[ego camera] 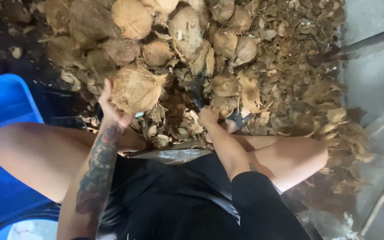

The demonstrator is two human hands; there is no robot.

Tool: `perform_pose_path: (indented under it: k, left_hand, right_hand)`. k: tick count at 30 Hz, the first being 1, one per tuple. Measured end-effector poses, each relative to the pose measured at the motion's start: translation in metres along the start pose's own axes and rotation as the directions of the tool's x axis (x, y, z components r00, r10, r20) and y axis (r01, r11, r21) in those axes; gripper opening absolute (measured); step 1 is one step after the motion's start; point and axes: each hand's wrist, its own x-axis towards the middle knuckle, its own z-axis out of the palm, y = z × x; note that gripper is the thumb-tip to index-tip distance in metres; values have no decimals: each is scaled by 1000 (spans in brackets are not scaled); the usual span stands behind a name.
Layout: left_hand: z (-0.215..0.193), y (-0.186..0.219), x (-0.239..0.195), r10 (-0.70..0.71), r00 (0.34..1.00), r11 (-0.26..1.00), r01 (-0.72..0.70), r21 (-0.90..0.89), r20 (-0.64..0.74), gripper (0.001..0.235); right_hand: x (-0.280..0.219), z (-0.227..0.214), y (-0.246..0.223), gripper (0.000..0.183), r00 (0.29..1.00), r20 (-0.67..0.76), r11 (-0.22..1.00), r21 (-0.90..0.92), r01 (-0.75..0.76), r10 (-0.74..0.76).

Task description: The person sits on the floor and uses a curved blade to peel the husk off coconuts. They rotate each coconut while striking the husk, then place the peeled coconut into a blue bin. The process is repeated for multiple coconuts.

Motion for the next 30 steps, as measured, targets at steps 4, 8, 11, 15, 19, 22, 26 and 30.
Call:
perform_pose_path:
  k: [4,8,11,15,19,22,26,30]
  left_hand:
    - [-29,-7,-4,4,998,987,5,159,-56,82]
    - [-23,-13,-2,8,999,996,-3,93,-49,71]
    - [-29,-10,8,6,1000,1000,-5,8,-27,88]
    - [-28,-7,5,-8,998,997,13,77,-66,74]
    - [-56,-12,32,36,999,997,-37,-61,-28,94]
    - [-64,-12,33,53,998,992,-48,-113,40,96]
    - [-47,-11,20,119,992,986,-114,-124,35,87]
    - [-64,-9,33,111,990,987,-101,-122,85,86]
  right_hand:
    - [-44,-60,-36,69,981,164,994,-40,-100,106]
    - [-30,-58,-37,53,969,72,971,27,-237,235]
    - [8,-18,-3,62,959,115,965,1,-261,259]
    - [-60,-117,-39,56,942,298,896,362,-258,151]
    - [-56,-148,-47,61,929,370,730,625,-277,37]
    - [-81,-162,-53,61,885,465,705,616,-350,33]
    - [-53,-84,-40,61,906,413,737,639,-221,-87]
    - [-24,-8,-31,62,940,338,739,646,-189,-56]
